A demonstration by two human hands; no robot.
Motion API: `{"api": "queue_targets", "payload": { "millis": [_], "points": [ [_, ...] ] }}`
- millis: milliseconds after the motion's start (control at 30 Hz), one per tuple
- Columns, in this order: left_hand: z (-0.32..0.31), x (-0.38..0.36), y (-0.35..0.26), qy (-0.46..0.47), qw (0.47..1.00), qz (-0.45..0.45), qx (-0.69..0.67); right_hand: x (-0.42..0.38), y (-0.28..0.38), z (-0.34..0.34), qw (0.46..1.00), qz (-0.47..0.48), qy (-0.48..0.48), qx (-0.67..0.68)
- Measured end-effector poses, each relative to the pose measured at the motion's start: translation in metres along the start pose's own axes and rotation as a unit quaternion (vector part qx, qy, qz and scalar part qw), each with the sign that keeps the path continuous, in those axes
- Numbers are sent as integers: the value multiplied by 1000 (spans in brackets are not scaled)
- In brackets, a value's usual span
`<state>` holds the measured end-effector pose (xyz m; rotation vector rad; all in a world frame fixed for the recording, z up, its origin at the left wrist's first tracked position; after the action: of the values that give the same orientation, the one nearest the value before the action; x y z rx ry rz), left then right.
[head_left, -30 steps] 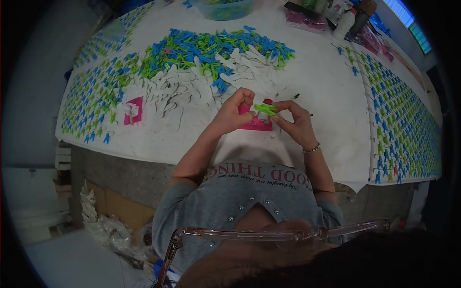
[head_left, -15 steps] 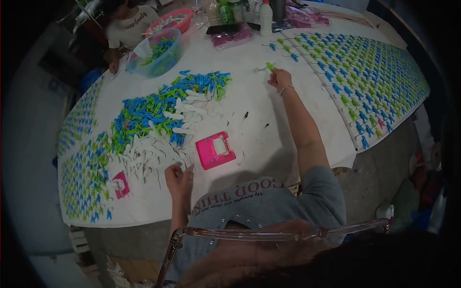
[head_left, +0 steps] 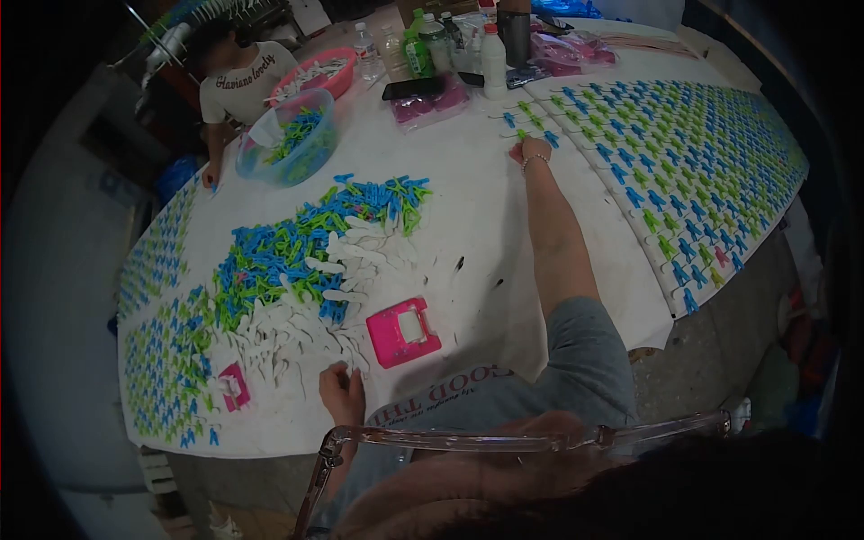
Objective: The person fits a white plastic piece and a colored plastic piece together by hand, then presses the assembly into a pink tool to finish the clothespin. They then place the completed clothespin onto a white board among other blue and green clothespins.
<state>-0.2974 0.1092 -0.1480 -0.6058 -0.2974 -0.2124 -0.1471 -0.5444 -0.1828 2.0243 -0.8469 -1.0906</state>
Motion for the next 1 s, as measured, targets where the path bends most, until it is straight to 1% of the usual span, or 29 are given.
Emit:
{"api": "queue_targets", "payload": {
  "millis": [67,200,267,367,400,467,500,567,633,700,767,800,833,867,900,967,1000],
  "points": [
    [-2,0,3,0,1000,10,-20,6,4,-1,1000,21,-3,-15],
    [-9,-3,18,-7,999,22,-45,24,-1,-4,1000,12,-15,1],
    [-13,-3,27,3,994,56,-92,36,-3,-3,997,37,-19,-62],
    [0,-1,5,-13,996,74,-55,11,2,-3,999,18,-21,-21],
    [3,0,-1,-14,996,75,-54,16,-2,-2,999,17,-19,-21],
    [13,3,-24,-54,998,-23,15,24,-5,0,989,69,9,-127],
    [12,3,-20,-53,998,-12,19,12,-7,4,989,63,14,-135],
    [7,0,-7,-36,999,13,-22,-20,-12,1,991,75,79,-84],
    [13,2,-10,-21,999,24,25,-44,-19,4,978,113,105,-139],
    [7,1,15,20,988,134,-78,-65,-33,6,973,105,167,-123],
    [28,11,9,28,981,173,-88,-104,-25,6,949,144,201,-198],
    [32,17,26,15,981,160,-105,-115,-25,9,945,139,213,-205],
    [37,23,43,4,982,146,-120,-126,-22,8,928,169,243,-225],
    [48,32,37,-24,978,130,-159,-141,-23,5,910,197,273,-243],
    [62,42,25,-51,972,114,-197,-161,-25,2,907,188,284,-248],
    [67,59,3,-16,949,110,-295,-222,-23,-16,854,234,367,-285],
    [62,67,-9,23,947,87,-308,-246,-30,-18,851,225,375,-292]
  ]
}}
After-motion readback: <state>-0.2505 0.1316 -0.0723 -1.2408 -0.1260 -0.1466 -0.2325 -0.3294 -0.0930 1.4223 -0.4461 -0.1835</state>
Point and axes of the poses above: each hand's wrist, its own x-axis towards the middle knuckle, its own z-axis out of the back of the hand, y = z × x, the point moved 7 cm from there along x, towards the middle knuckle, and after that the axes turned 9 degrees about x, right-handed, at the moved point
